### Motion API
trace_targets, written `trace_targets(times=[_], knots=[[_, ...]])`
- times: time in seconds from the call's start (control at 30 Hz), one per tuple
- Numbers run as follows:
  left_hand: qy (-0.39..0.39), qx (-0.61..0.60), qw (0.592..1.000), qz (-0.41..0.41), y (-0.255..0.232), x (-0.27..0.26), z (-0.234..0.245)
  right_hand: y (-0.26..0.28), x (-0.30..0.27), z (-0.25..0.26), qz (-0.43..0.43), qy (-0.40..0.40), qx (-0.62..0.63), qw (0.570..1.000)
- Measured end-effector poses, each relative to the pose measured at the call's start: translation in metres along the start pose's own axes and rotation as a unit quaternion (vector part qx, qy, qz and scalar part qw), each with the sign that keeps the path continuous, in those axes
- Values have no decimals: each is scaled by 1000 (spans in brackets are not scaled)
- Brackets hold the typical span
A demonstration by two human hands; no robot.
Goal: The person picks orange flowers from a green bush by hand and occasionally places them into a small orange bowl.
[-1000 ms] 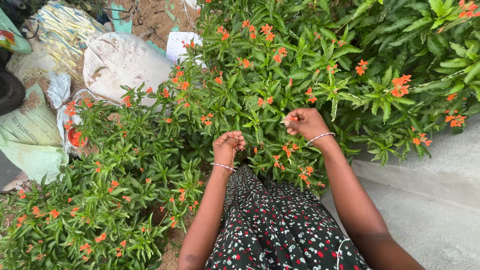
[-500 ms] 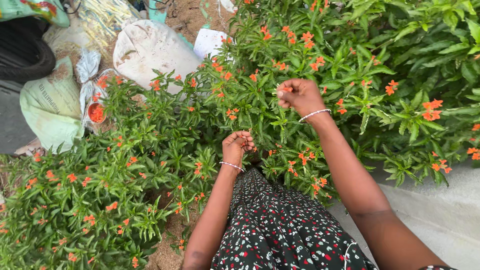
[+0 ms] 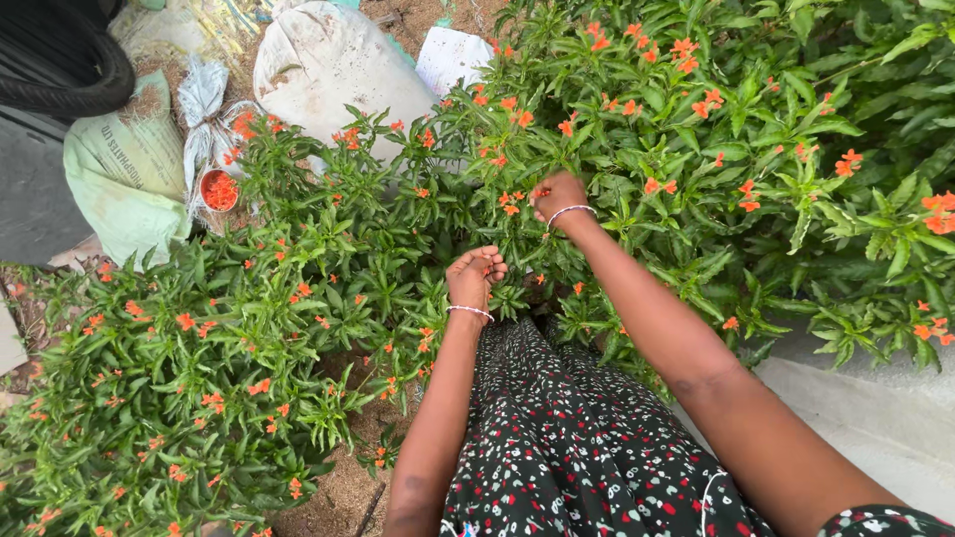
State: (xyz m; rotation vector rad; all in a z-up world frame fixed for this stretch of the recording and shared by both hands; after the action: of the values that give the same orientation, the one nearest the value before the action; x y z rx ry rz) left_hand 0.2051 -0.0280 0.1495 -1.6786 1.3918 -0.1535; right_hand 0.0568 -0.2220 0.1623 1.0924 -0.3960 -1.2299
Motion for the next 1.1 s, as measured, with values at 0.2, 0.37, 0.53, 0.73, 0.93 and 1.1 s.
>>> trace_targets(times=[0.2, 0.37, 0.53, 0.73, 0.93, 1.1], knots=[[-2, 15, 1000, 19, 14, 53, -16, -12, 3, -47, -6, -158, -188, 969], [15, 41, 999, 21, 13, 36, -6, -49, 24, -75, -131, -204, -214, 946], [-4, 39, 998, 53, 9, 18, 41, -79, 36, -75, -174, -144, -95, 970], [1, 65, 996, 66, -6, 21, 40, -76, 6, -38, -218, -73, 210, 950], [71, 94, 990, 80, -7, 21, -4, -72, -82, -9, -209, -37, 311, 926], [136, 121, 976, 119, 20, 10, -47, -72, -188, 12, -134, -47, 286, 948]])
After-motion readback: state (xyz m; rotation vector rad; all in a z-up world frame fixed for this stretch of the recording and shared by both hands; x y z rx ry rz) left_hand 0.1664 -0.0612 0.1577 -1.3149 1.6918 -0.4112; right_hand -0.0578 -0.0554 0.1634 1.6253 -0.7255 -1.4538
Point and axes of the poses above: each hand's wrist, its own x-axis towards the middle knuckle, its own z-axis out of the back of the hand, y = z × x, the point moved 1 cm from there along x, towards the middle knuckle, and after that the axes turned 4 degrees about -x, right-handed, at the moved point
